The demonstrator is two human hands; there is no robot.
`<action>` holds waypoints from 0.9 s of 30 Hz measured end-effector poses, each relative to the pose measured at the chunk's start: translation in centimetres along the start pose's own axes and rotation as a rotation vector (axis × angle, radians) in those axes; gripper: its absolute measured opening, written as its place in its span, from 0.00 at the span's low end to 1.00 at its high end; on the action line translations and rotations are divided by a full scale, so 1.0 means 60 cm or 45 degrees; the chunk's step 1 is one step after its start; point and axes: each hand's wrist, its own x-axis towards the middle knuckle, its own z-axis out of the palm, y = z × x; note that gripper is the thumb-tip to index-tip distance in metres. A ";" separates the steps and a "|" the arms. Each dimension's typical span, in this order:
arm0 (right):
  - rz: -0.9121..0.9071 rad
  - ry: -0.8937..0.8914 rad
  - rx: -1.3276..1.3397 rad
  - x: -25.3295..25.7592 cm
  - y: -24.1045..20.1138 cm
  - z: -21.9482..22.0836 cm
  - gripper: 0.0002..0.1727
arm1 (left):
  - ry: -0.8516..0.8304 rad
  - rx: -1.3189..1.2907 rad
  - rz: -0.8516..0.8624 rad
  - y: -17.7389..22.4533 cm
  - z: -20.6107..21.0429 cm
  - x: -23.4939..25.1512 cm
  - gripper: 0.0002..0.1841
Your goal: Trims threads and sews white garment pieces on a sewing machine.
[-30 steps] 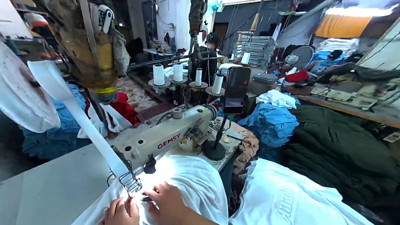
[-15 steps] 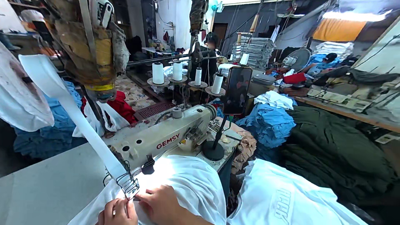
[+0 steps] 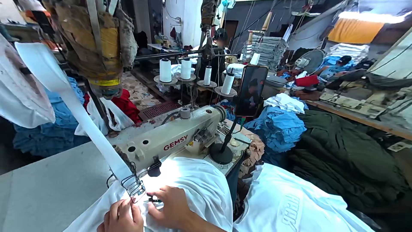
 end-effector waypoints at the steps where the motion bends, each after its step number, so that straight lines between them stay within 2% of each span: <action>1: 0.013 0.014 0.000 0.000 0.000 0.001 0.19 | -0.031 -0.008 -0.004 0.000 -0.002 0.000 0.17; 6: -0.014 0.036 0.012 -0.002 0.001 0.003 0.19 | -0.097 -0.010 -0.018 -0.003 -0.001 0.000 0.13; 14: -0.184 0.019 -0.118 0.001 0.004 0.015 0.17 | -0.068 -0.005 -0.062 0.002 -0.003 0.001 0.15; 27: -0.354 0.054 -0.070 0.013 0.008 0.026 0.12 | 0.099 0.130 0.105 0.000 0.007 -0.001 0.15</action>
